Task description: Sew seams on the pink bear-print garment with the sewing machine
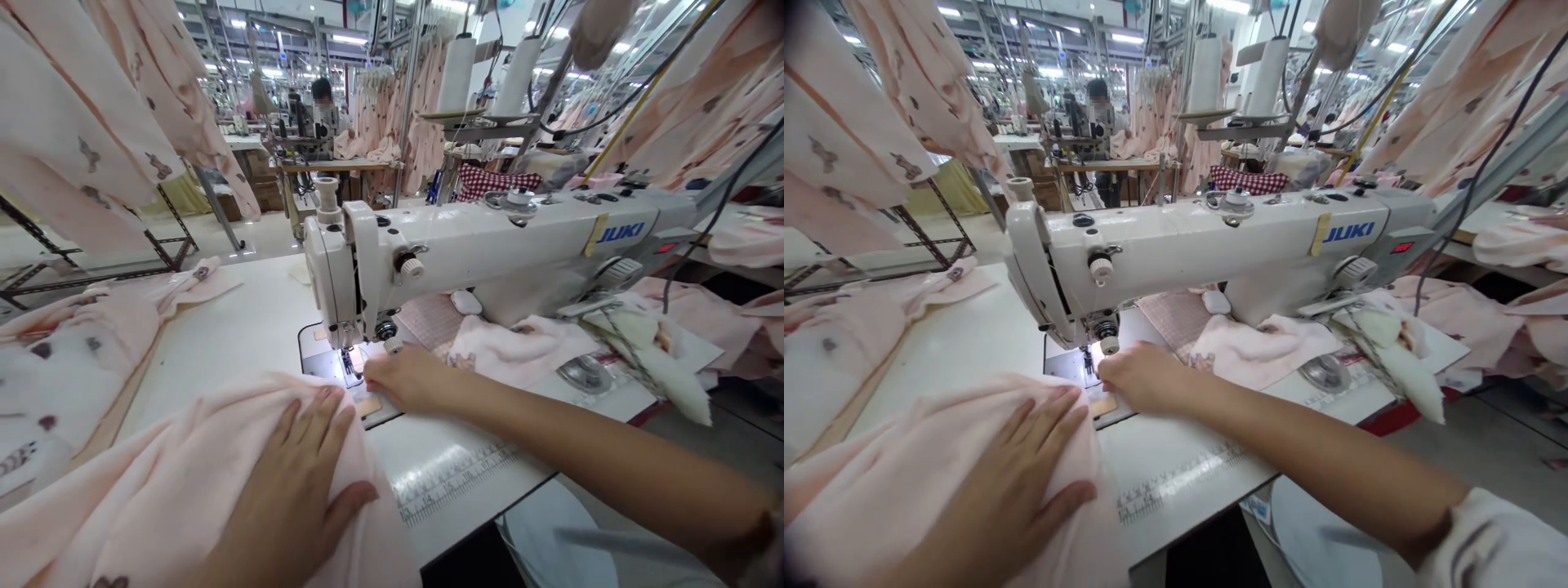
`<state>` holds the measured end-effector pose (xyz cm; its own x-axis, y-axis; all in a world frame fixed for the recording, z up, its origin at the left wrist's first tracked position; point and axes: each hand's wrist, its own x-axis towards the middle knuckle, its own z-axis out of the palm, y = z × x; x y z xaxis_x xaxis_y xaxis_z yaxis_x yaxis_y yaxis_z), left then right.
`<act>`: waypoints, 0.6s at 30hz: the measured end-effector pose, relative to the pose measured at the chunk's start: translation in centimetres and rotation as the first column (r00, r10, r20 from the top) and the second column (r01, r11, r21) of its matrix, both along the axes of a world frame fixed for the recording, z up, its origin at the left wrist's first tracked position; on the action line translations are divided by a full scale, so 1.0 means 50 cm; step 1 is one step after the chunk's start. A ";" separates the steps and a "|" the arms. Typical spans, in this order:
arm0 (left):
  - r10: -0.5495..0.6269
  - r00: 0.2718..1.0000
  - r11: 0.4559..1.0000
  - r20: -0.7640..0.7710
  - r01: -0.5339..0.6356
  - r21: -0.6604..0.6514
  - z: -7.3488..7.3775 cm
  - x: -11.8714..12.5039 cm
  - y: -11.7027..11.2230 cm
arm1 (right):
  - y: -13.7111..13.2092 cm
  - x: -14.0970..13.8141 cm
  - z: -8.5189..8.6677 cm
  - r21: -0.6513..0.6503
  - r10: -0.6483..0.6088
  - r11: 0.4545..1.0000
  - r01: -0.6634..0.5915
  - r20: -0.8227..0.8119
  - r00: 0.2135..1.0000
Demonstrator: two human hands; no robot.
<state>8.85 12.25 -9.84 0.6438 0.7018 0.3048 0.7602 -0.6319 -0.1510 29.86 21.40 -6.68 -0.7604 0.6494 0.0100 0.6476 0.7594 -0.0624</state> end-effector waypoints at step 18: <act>-0.100 0.989 0.994 0.111 0.104 -0.031 0.014 0.011 0.093 | 0.055 0.055 -0.056 0.172 -0.132 0.974 0.149 -0.111 0.985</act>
